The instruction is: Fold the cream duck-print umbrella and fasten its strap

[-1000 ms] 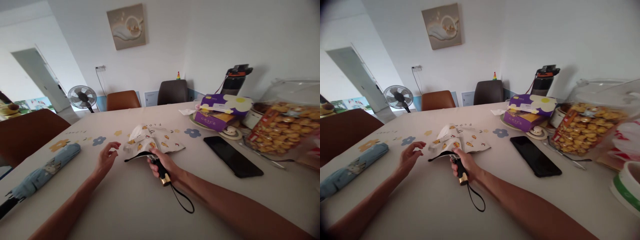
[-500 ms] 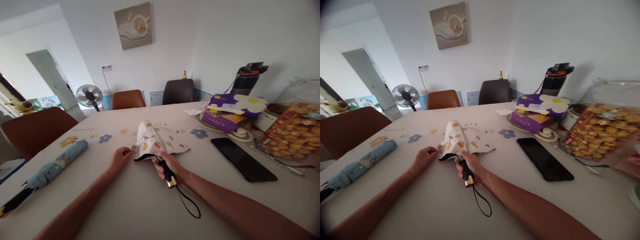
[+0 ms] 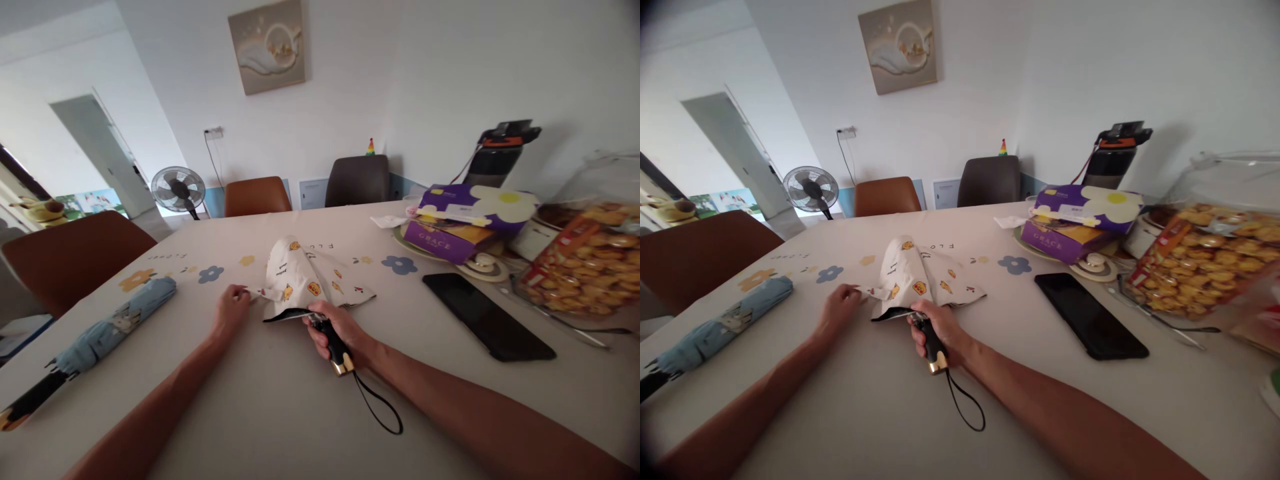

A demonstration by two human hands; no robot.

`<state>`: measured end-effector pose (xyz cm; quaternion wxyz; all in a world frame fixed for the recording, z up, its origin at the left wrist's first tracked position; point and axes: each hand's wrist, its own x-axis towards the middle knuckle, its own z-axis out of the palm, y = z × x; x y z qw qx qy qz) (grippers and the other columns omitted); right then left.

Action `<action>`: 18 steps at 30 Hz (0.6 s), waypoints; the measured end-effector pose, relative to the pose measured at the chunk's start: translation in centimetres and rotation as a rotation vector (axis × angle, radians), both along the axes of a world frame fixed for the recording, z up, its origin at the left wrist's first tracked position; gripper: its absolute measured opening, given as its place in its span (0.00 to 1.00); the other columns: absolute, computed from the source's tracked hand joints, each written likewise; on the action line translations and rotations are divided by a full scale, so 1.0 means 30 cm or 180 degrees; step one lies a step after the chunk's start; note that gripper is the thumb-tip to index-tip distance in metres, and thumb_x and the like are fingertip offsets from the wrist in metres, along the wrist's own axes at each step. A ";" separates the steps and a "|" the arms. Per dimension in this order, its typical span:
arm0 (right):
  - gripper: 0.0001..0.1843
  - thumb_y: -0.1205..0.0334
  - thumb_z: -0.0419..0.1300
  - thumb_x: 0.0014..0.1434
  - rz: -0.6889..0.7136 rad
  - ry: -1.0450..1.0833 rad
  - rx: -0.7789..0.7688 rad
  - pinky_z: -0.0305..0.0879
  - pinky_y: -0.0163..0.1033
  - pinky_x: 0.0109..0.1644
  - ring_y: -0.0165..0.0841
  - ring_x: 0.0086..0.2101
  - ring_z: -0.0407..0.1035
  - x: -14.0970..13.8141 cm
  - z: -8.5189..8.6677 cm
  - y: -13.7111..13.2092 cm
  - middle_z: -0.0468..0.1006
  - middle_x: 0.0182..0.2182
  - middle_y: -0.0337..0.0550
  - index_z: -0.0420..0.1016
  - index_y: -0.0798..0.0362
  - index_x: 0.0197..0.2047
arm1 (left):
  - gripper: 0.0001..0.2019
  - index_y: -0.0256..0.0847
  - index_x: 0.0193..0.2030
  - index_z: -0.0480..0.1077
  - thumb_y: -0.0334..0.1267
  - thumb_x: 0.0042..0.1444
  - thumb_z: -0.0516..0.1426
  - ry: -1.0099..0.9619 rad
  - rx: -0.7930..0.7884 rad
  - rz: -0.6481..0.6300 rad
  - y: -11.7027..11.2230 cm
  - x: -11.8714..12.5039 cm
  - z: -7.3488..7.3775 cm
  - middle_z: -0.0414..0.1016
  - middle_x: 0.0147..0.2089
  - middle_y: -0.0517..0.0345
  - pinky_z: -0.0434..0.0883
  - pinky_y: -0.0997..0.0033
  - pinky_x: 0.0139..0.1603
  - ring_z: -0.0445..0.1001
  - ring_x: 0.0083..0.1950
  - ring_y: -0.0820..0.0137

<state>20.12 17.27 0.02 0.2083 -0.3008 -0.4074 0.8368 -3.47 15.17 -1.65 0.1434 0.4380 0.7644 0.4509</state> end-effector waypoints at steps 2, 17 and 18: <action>0.15 0.54 0.47 0.57 -0.0076 0.0012 -0.0037 0.51 0.30 0.14 0.25 0.10 0.55 0.000 0.000 0.001 0.59 0.09 0.32 0.62 0.55 0.25 | 0.13 0.39 0.41 0.66 0.35 0.47 0.52 -0.0063 0.0220 0.0516 -0.003 -0.028 0.003 0.70 0.45 0.48 0.64 0.58 0.50 0.68 0.49 0.60; 0.16 0.54 0.47 0.59 -0.0086 -0.0139 -0.0172 0.53 0.30 0.12 0.26 0.09 0.55 -0.004 0.007 -0.006 0.60 0.09 0.33 0.62 0.55 0.26 | 0.11 0.41 0.45 0.65 0.32 0.54 0.57 0.2705 0.1869 -0.1488 -0.070 0.186 0.021 0.70 0.40 0.53 0.65 0.61 0.46 0.66 0.44 0.65; 0.16 0.54 0.47 0.59 -0.0063 -0.0155 -0.0159 0.53 0.30 0.12 0.26 0.09 0.55 -0.005 0.006 -0.006 0.60 0.09 0.33 0.62 0.55 0.26 | 0.09 0.41 0.43 0.65 0.30 0.54 0.56 0.2727 0.1896 -0.1504 -0.069 0.182 0.023 0.71 0.38 0.54 0.65 0.63 0.45 0.67 0.43 0.66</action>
